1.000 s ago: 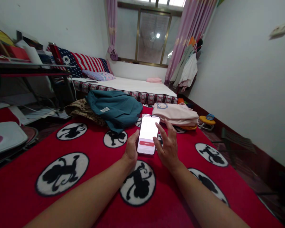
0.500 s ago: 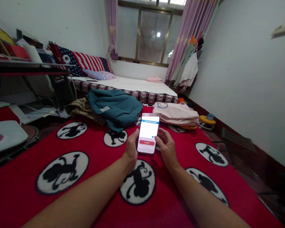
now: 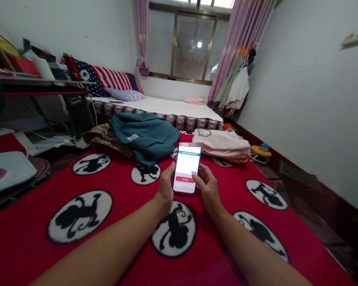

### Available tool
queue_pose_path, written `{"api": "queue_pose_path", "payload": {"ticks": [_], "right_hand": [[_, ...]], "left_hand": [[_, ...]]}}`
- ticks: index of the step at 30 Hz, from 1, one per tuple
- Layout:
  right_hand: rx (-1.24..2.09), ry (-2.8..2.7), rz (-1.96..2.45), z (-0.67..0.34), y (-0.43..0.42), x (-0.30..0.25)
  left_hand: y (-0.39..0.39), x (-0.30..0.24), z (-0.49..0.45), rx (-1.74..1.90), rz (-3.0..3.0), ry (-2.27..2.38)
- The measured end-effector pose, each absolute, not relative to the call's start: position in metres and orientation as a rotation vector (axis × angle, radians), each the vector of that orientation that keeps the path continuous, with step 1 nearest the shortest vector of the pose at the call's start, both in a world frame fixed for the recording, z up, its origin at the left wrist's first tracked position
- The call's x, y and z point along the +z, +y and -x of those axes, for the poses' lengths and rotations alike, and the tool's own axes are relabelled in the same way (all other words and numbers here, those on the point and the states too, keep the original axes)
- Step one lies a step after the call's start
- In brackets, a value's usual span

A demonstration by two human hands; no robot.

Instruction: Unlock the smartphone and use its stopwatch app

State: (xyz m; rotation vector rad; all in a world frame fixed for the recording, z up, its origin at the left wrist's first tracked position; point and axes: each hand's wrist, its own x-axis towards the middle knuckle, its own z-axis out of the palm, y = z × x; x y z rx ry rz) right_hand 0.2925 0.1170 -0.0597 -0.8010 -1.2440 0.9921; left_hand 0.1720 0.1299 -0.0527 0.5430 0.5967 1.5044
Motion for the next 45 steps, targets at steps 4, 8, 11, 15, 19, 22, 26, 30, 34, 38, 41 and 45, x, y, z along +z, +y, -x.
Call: {"api": "queue_pose_path", "payload": {"ticks": [4,8,11,15,19,22,26,30,34,38,41,45], "right_hand": [[1.004,-1.335,0.753,-0.2917,0.1167,-0.0633],[1.036,-1.35,0.775,-0.2921,0.1175,-0.0662],[1.057,-1.341,0.779,-0.2926,0.1179,-0.0674],[1.064,-1.346,0.768,-0.2933,0.1198,-0.0696],[1.059,-1.362,0.762,-0.2939,0.121,-0.0701],[1.052,-1.365,0.763,-0.2939,0.1204,-0.0691],[1.059,-1.363,0.771,-0.2935,0.1195,-0.0686],[1.059,-1.351,0.764,-0.2929,0.1197,-0.0691],[1.064,-1.349,0.769,-0.2928,0.1203,-0.0696],[1.072,-1.337,0.766,-0.293,0.1201,-0.0697],[1.071,-1.338,0.769,-0.2927,0.1195,-0.0694],[1.062,-1.335,0.761,-0.2917,0.1187,-0.0682]], "left_hand": [[0.1291,-0.0515,-0.1716,1.513,-0.518,0.589],[0.1297,-0.0526,-0.1713,1.524,-0.515,0.584],[0.1295,-0.0526,-0.1712,1.524,-0.516,0.592],[0.129,-0.0515,-0.1711,1.519,-0.521,0.602],[0.1296,-0.0527,-0.1708,1.528,-0.516,0.609],[0.1302,-0.054,-0.1707,1.525,-0.509,0.62],[0.1301,-0.0536,-0.1709,1.525,-0.511,0.616],[0.1291,-0.0514,-0.1712,1.529,-0.497,0.622],[0.1289,-0.0505,-0.1713,1.525,-0.498,0.621],[0.129,-0.051,-0.1714,1.526,-0.498,0.628],[0.1292,-0.0513,-0.1715,1.527,-0.501,0.622],[0.1301,-0.0522,-0.1714,1.516,-0.501,0.606]]}}
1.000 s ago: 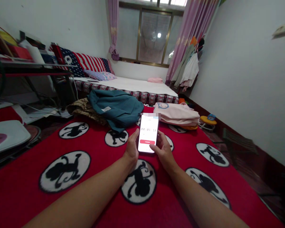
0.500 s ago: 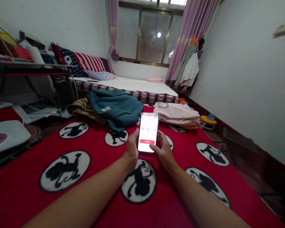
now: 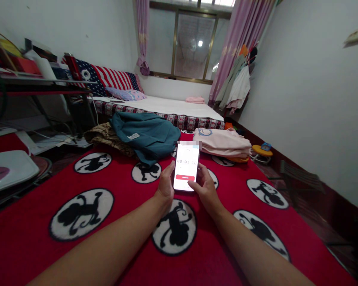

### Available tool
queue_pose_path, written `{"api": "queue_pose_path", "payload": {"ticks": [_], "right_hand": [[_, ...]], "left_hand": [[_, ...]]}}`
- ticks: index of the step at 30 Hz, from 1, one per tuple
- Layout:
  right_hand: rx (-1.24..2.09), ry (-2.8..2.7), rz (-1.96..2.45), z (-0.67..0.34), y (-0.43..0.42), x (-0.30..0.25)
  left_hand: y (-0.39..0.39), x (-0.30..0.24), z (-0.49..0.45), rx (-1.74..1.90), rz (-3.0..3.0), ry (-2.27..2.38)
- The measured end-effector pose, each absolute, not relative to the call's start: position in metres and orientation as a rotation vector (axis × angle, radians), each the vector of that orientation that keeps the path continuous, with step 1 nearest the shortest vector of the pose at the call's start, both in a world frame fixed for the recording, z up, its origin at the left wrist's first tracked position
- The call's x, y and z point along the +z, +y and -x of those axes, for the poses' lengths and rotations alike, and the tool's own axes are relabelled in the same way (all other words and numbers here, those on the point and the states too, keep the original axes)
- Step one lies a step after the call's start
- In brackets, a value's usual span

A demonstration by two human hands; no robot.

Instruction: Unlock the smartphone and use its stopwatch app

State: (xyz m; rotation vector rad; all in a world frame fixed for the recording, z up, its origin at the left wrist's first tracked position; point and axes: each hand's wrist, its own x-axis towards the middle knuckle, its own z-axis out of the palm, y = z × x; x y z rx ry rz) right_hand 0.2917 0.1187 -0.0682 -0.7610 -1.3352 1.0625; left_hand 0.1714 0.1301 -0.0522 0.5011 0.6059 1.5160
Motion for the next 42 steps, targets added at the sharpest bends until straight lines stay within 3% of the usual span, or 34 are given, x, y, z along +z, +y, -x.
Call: {"api": "queue_pose_path", "payload": {"ticks": [42], "right_hand": [[1.191,-1.497,0.802,-0.294,0.126,-0.078]], "left_hand": [[0.142,-0.045,-0.155,1.534,-0.464,0.543]]}}
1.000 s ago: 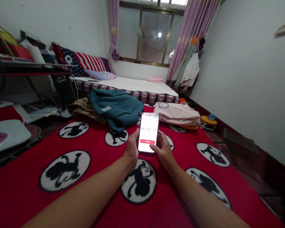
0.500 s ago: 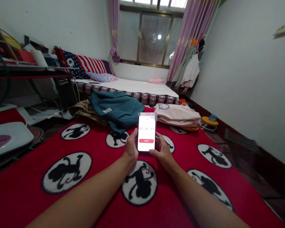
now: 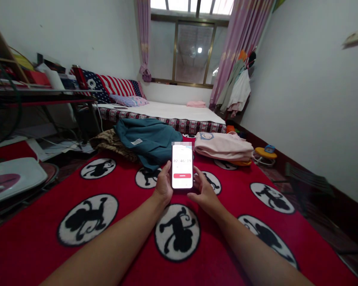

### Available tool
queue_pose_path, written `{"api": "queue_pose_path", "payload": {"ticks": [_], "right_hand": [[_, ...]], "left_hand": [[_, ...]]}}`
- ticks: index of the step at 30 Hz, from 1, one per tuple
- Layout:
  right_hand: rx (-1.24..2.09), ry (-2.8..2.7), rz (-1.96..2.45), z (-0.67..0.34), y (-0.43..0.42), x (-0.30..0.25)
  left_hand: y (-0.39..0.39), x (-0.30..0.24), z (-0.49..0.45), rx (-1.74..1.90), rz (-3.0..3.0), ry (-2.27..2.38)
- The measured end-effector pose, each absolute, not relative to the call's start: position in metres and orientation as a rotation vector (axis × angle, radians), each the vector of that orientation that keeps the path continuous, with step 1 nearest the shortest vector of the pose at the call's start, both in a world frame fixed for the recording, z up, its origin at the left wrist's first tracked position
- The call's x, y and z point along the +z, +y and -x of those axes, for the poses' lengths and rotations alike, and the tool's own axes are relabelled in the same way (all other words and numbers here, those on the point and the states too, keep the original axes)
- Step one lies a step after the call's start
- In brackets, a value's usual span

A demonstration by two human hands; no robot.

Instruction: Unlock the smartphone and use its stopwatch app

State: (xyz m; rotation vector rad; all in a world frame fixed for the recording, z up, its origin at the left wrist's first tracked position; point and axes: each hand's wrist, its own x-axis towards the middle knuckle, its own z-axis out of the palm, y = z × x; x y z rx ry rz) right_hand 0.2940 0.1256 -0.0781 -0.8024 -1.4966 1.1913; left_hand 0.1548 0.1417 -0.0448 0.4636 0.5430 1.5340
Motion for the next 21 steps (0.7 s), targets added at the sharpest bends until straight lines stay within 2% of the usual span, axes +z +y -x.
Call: {"api": "queue_pose_path", "payload": {"ticks": [21], "right_hand": [[1.208,-1.455,0.744,-0.294,0.132,-0.09]], "left_hand": [[0.145,-0.057,-0.149,1.504,-0.742,0.571]]}}
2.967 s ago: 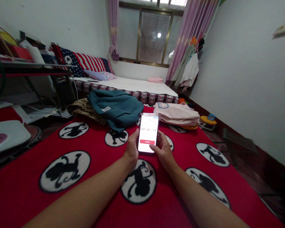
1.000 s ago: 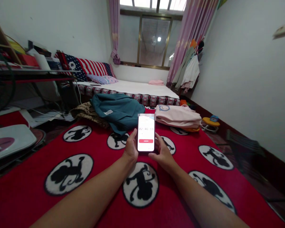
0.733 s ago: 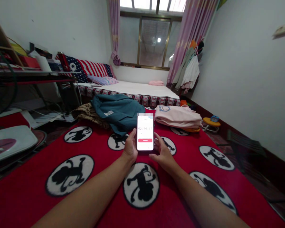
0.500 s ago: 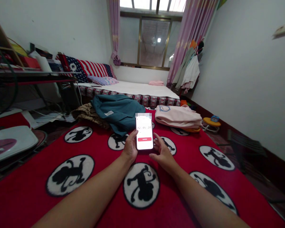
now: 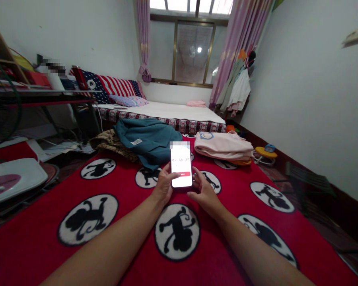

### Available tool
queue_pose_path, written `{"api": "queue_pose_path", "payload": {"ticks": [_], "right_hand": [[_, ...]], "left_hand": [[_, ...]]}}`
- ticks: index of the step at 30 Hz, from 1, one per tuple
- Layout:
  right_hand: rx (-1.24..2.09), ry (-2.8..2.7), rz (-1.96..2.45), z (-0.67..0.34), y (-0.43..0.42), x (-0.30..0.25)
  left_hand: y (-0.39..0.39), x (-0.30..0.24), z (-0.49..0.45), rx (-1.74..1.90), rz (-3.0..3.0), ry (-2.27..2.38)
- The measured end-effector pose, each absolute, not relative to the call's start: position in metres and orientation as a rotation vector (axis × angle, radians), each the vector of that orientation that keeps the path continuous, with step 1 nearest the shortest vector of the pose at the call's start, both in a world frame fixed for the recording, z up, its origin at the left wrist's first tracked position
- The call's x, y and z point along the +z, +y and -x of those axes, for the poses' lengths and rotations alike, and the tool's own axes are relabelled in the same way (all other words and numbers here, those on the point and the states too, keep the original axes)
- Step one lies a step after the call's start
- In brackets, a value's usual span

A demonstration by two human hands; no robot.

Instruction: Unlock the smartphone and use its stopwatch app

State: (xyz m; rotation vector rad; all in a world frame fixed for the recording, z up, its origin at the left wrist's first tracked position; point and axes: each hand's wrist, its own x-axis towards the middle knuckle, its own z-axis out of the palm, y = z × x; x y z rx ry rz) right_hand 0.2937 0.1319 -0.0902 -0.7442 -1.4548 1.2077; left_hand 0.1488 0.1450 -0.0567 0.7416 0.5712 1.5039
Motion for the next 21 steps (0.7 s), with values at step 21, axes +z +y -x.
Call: {"api": "queue_pose_path", "payload": {"ticks": [21], "right_hand": [[1.192,-1.534,0.759,-0.293,0.123,-0.075]], "left_hand": [[0.142,-0.056,-0.15,1.5,-0.797,0.578]]}}
